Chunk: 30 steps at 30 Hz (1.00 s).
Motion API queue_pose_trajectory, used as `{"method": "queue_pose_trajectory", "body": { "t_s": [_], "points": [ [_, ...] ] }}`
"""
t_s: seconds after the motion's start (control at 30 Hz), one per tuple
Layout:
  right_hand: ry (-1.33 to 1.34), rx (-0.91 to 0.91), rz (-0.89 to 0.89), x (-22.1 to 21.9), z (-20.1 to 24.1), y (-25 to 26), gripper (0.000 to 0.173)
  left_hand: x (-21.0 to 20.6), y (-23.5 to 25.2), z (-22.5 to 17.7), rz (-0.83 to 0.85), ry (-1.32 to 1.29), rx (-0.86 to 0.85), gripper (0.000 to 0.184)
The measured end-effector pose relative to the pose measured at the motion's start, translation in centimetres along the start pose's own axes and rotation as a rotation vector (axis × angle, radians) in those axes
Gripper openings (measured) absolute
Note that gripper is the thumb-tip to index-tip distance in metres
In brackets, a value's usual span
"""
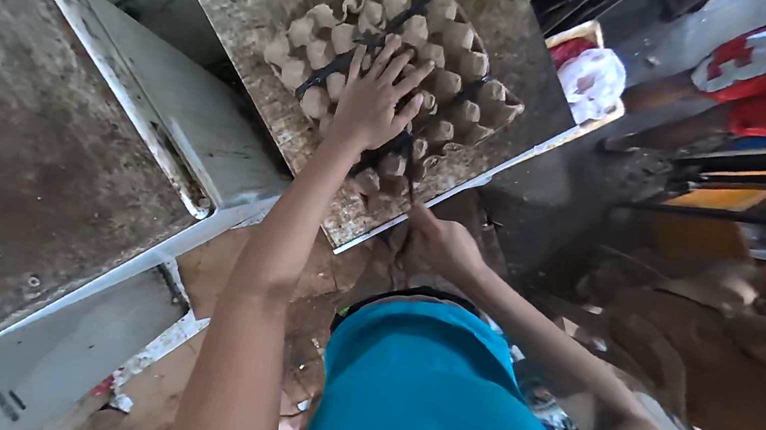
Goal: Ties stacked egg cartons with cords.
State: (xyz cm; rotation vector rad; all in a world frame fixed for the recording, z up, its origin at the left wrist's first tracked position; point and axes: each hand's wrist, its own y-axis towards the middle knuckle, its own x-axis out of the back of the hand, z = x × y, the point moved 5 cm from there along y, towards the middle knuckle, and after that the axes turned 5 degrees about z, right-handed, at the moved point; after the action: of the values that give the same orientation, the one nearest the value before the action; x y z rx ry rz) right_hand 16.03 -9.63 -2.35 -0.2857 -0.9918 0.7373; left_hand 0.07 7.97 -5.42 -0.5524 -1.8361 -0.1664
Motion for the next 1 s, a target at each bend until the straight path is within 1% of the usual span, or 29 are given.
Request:
{"method": "queue_pose_trajectory", "body": {
  "t_s": [0.07, 0.1, 0.2, 0.27, 0.33, 0.4, 0.47, 0.53, 0.6, 0.63, 0.7, 0.73, 0.77, 0.83, 0.87, 0.93, 1.0],
  "points": [
    [0.066, 0.01, -0.143, 2.0, -3.5, -1.1, 0.023, 0.2, 0.0, 0.0, 0.017, 0.013, 0.007, 0.059],
    [0.072, 0.033, -0.218, 3.0, -5.0, -1.1, 0.022, 0.3, 0.0, 0.0, 0.029, 0.016, 0.013, 0.059],
    [0.05, 0.056, -0.374, 6.4, -8.0, 0.0, 0.031, 0.4, -0.1, -0.1, 0.031, 0.014, 0.01, 0.06],
    [0.048, 0.097, -0.431, 8.8, -9.8, 1.3, 0.035, 0.4, -0.1, -0.1, 0.039, 0.041, 0.016, 0.067],
    [0.06, 0.142, -0.44, 10.3, -11.1, 2.6, 0.039, 0.3, -0.2, 0.0, 0.076, 0.076, 0.026, 0.075],
    [0.074, 0.175, -0.405, 11.3, -11.8, 3.6, 0.04, 0.5, -0.1, 0.0, 0.09, 0.084, 0.034, 0.077],
    [0.126, 0.206, -0.372, 11.7, -12.0, 3.5, 0.036, 0.6, -0.1, -0.2, 0.1, 0.078, 0.051, 0.076],
    [0.223, 0.245, -0.325, 10.8, -11.2, 2.3, 0.028, 0.8, 0.0, -0.2, 0.107, 0.074, 0.067, 0.076],
    [0.398, 0.245, -0.217, 7.8, -10.1, 1.0, 0.024, 0.7, 0.0, -0.2, 0.098, 0.083, 0.077, 0.074],
    [0.532, 0.211, -0.16, 5.7, -9.6, 0.9, 0.028, 0.7, 0.0, -0.2, 0.09, 0.079, 0.08, 0.073],
    [0.825, 0.045, 0.029, 1.2, -9.2, 2.2, 0.037, 0.6, 0.0, -0.3, 0.095, 0.075, 0.09, 0.073],
    [0.883, -0.026, 0.094, -0.3, -9.3, 3.4, 0.039, 0.5, 0.0, -0.2, 0.097, 0.074, 0.093, 0.072],
    [0.854, -0.074, 0.107, -0.8, -9.6, 4.5, 0.039, 0.5, -0.1, -0.2, 0.101, 0.068, 0.094, 0.072],
    [0.712, -0.116, 0.02, -0.1, -10.1, 6.3, 0.038, 0.7, -0.2, -0.4, 0.089, 0.053, 0.094, 0.071],
    [0.667, -0.134, -0.015, 0.1, -10.3, 7.0, 0.038, 1.1, -0.2, -1.0, 0.054, 0.051, 0.09, 0.07],
    [0.645, -0.193, -0.022, 0.6, -10.1, 8.6, 0.033, 2.5, 1.2, -3.4, -0.09, 0.061, 0.021, 0.07],
    [0.649, -0.262, -0.04, 0.7, -9.6, 8.9, 0.03, 3.2, 4.3, -7.0, -0.117, 0.074, -0.101, 0.072]
  ]
}}
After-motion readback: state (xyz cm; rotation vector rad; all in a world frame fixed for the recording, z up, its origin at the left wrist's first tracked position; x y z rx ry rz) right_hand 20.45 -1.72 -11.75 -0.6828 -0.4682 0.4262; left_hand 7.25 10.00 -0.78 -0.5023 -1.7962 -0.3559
